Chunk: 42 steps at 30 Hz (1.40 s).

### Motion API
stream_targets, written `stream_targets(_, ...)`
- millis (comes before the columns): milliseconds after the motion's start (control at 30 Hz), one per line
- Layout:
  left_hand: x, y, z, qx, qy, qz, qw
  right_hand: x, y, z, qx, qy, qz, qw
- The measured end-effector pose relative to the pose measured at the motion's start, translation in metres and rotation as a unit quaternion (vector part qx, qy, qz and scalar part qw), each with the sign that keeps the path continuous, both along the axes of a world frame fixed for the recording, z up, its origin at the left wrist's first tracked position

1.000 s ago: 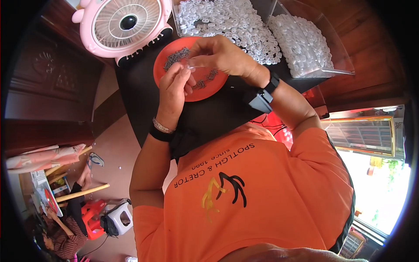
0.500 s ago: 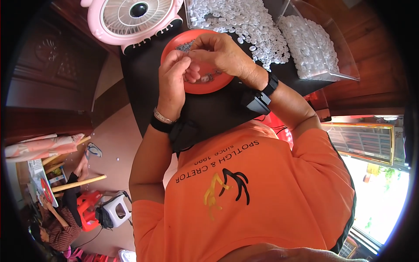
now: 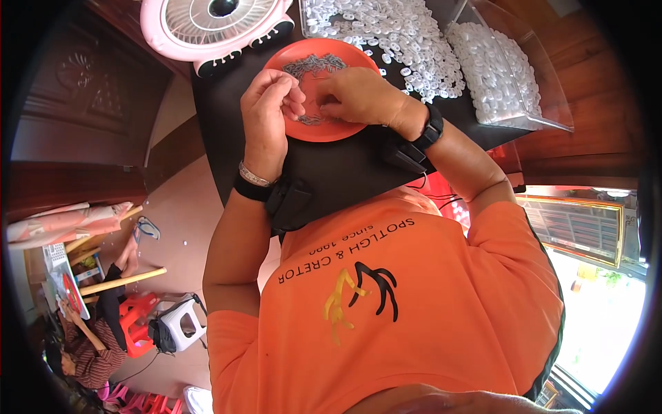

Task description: Attaching small metal rings onto white plastic mounting clips manually.

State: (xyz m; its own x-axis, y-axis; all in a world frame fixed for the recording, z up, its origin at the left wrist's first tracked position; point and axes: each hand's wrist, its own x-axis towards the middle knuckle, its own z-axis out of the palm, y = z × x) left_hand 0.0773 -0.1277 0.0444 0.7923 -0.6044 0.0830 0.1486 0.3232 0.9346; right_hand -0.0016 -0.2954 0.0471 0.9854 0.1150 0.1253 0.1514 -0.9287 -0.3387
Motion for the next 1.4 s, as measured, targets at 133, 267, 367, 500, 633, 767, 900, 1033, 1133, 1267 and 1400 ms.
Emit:
stream_targets(133, 0.001, 0.001, 0.000, 0.010, -0.004, -0.003, 1.000, 0.003, 0.001, 0.006, 0.051, 0.028, -0.008, 0.998)
stream_targets(267, 0.000, 0.000, 0.000, 0.035, -0.010, 0.001, 0.999, 0.007, -0.003, 0.013, 0.407, 0.064, -0.079, 0.908)
stream_targets(367, -0.005, -0.002, 0.002, 0.121, -0.051, -0.038, 0.991, 0.011, -0.001, 0.020, 0.504, 0.030, -0.054, 0.861)
stream_targets(500, -0.003, -0.005, -0.005, 0.103, -0.047, -0.048, 0.992, 0.017, 0.010, 0.015, 0.561, -0.032, -0.043, 0.826)
stream_targets(633, -0.003, -0.002, -0.002, 0.103, -0.033, -0.049, 0.993, 0.015, 0.017, 0.013, 0.567, -0.040, -0.045, 0.821)
stream_targets(767, -0.004, -0.001, 0.001, 0.113, -0.053, -0.048, 0.991, 0.009, 0.018, 0.017, 0.523, -0.075, -0.040, 0.848)
stream_targets(900, 0.000, 0.000, -0.003, 0.046, -0.037, -0.023, 0.998, 0.007, 0.015, 0.019, 0.519, -0.020, -0.049, 0.853)
stream_targets(1033, 0.002, 0.001, 0.000, 0.066, -0.017, -0.008, 0.998, 0.005, 0.018, 0.021, 0.523, 0.053, -0.050, 0.849)
stream_targets(1133, 0.004, 0.002, 0.000, 0.065, -0.022, -0.014, 0.998, 0.010, 0.012, 0.013, 0.475, 0.010, -0.015, 0.880)
stream_targets(1267, 0.005, 0.004, 0.002, 0.063, -0.024, -0.003, 0.998, 0.010, 0.001, 0.009, 0.176, 0.007, -0.072, 0.982)
stream_targets(1400, 0.006, 0.003, 0.001, 0.051, -0.014, -0.013, 0.999, 0.010, 0.003, -0.008, -0.018, -0.069, -0.070, 0.995)
